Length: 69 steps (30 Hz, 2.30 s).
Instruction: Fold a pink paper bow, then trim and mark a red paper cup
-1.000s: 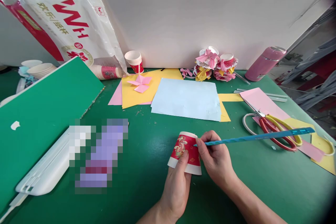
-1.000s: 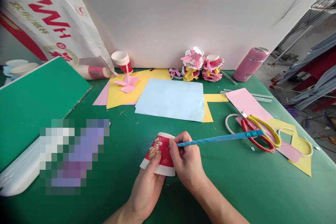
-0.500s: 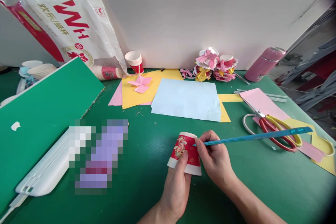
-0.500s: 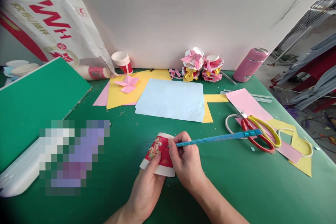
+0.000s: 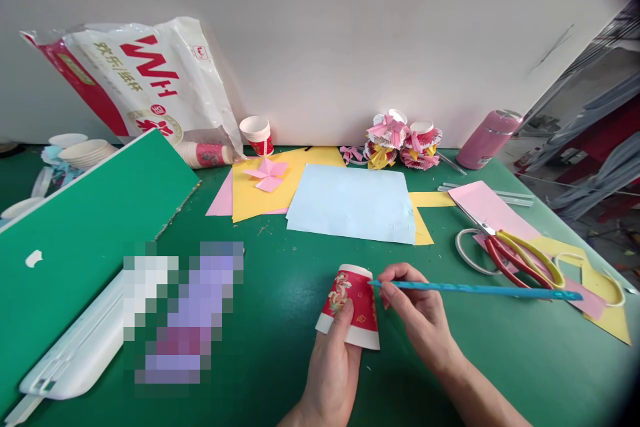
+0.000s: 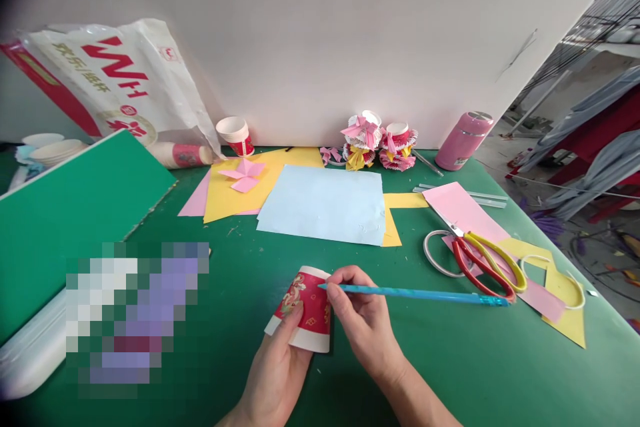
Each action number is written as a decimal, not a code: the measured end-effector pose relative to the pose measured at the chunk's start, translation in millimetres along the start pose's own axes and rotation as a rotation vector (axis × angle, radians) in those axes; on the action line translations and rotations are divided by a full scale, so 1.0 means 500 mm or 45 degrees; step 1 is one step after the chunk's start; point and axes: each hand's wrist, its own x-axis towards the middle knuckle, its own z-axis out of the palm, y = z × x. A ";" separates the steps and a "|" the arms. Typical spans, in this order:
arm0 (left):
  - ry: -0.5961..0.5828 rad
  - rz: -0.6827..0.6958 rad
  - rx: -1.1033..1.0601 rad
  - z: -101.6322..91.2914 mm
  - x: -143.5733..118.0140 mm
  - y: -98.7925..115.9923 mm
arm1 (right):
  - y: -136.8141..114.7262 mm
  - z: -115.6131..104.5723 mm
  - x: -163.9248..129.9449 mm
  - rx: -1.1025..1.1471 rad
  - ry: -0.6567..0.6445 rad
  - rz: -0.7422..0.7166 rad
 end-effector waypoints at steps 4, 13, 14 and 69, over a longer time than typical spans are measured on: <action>-0.045 0.006 0.003 -0.002 0.003 -0.001 | 0.003 0.013 0.000 -0.023 -0.061 0.017; -0.086 0.017 -0.024 -0.007 0.008 -0.005 | 0.011 0.013 -0.006 -0.169 -0.059 0.023; -0.085 0.017 -0.019 -0.007 0.007 -0.006 | 0.011 0.013 -0.006 -0.172 -0.065 0.020; -0.069 0.024 -0.021 -0.004 0.003 -0.003 | 0.000 0.025 0.005 -0.536 -0.010 -0.169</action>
